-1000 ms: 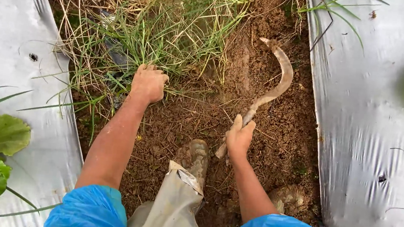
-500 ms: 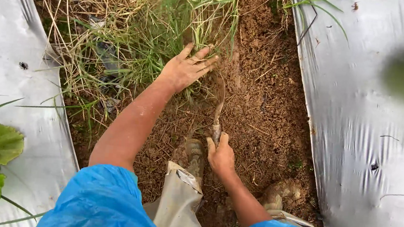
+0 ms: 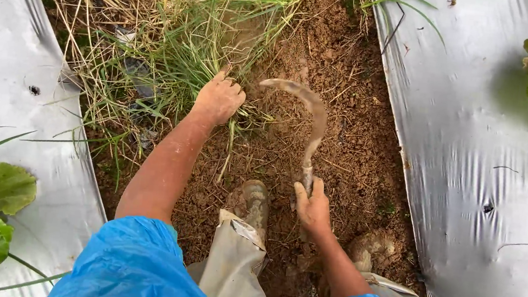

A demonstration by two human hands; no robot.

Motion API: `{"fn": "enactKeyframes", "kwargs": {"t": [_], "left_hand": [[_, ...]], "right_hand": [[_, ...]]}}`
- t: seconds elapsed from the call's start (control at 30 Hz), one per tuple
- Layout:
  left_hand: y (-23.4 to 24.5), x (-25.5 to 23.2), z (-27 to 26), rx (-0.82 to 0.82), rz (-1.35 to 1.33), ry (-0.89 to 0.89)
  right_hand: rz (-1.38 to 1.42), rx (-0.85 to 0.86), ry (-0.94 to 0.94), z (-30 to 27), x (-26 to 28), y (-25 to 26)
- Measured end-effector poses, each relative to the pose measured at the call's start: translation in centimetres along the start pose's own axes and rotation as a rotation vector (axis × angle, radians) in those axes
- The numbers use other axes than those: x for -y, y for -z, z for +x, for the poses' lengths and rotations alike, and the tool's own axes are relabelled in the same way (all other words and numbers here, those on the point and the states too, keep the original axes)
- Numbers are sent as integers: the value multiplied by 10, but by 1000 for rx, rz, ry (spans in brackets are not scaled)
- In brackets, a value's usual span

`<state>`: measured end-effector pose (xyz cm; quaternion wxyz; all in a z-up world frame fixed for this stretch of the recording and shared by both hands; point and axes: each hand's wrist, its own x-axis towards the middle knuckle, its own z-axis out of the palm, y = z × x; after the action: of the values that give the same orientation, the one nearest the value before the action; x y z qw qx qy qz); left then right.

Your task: The person uses a sickle to cut weeds growing between rows of plastic mulch in a garden. They then gather the cut weeds by hand and toss them aside, repeating this process along the row.

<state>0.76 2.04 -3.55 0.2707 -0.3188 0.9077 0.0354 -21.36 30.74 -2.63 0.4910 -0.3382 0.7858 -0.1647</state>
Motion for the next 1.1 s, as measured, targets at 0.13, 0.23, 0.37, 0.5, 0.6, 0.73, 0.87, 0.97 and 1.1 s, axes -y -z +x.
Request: {"fn": "enactKeyframes", "kwargs": {"t": [0.13, 0.23, 0.37, 0.5, 0.6, 0.73, 0.87, 0.97, 1.1], "left_hand": [[-33, -7, -1, -43, -57, 20], [-1, -20, -26, -21, -53, 17], [21, -31, -46, 60, -47, -9], [9, -47, -65, 71, -61, -7], [14, -59, -91, 135, -91, -46], [-3, -79, -107, 200, -131, -111], [12, -73, -111, 89, -78, -122], [59, -73, -114, 31, -2, -119], [78, -76, -81, 1, 76, -193]], "right_hand": [[227, -183, 128, 9, 21, 23], [313, -222, 160, 15, 43, 29], [409, -161, 47, 9, 79, 20], [298, 43, 65, -4, 72, 12], [21, 276, -64, -27, 49, 16], [-122, 408, -23, -27, -11, 22], [315, 230, -35, -18, -23, 25], [612, 91, -51, -6, -41, 16], [714, 64, -167, -29, -8, 21]]}}
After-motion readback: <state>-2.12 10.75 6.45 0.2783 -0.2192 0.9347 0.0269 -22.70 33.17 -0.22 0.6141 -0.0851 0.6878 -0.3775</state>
